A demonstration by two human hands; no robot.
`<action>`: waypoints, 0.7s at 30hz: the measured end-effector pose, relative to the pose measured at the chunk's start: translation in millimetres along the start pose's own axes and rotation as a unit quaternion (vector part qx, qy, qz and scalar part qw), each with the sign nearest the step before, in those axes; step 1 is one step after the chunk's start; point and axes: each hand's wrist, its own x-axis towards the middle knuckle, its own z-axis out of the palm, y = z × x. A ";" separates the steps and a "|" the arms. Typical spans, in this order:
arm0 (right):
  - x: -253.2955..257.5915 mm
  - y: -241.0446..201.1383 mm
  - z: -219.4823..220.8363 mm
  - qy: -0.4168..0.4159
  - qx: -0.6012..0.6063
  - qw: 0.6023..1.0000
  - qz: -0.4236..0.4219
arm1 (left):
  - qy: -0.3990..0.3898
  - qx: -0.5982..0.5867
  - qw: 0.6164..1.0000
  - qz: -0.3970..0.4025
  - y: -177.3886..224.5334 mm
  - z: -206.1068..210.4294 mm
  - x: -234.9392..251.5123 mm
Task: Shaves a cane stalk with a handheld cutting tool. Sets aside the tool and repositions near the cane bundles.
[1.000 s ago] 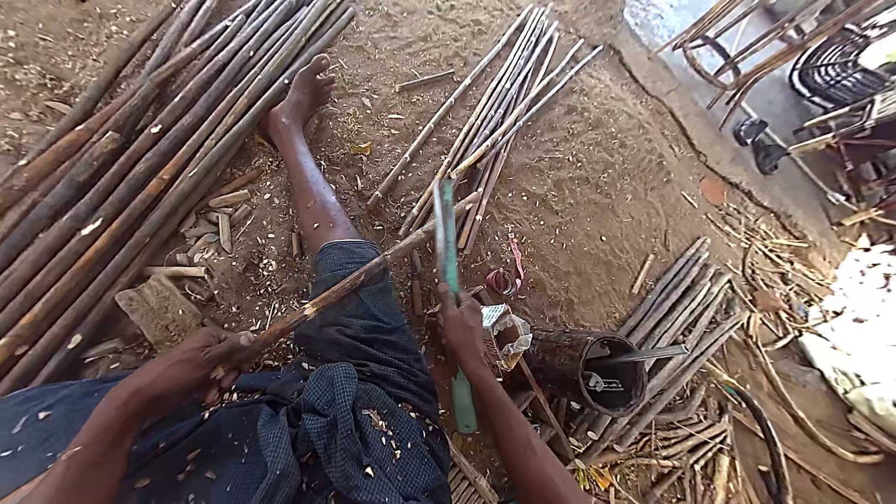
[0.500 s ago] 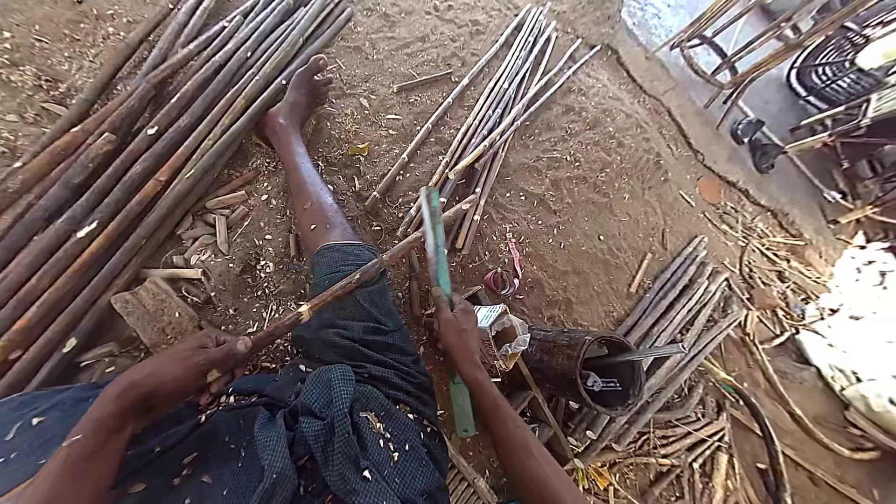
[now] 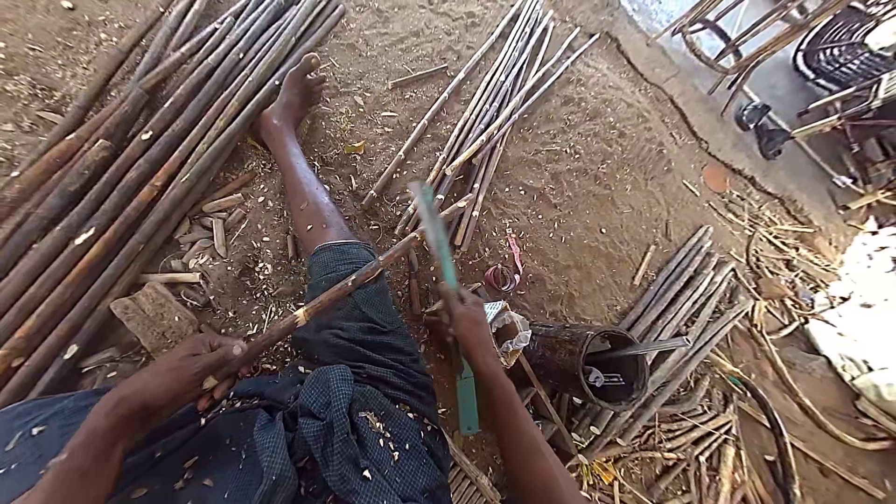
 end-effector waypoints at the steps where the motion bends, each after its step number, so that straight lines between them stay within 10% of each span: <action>1: -0.5 -0.5 -8.2 0.045 0.080 0.995 0.025 | 0.032 0.044 0.999 0.001 0.4 7.2 -6.5; 4: -11.6 6.7 -24.4 0.124 0.158 0.979 0.038 | 0.138 0.231 0.963 0.002 -11.4 43.6 -31.3; 10: -44.9 22.2 -12.6 0.108 -0.104 0.988 -0.046 | 0.220 0.409 0.884 0.050 -19.2 87.3 -26.1; 21: -33.2 -8.6 20.4 -0.059 -0.372 0.921 -0.098 | 0.200 0.400 0.893 0.054 -21.7 82.8 -20.0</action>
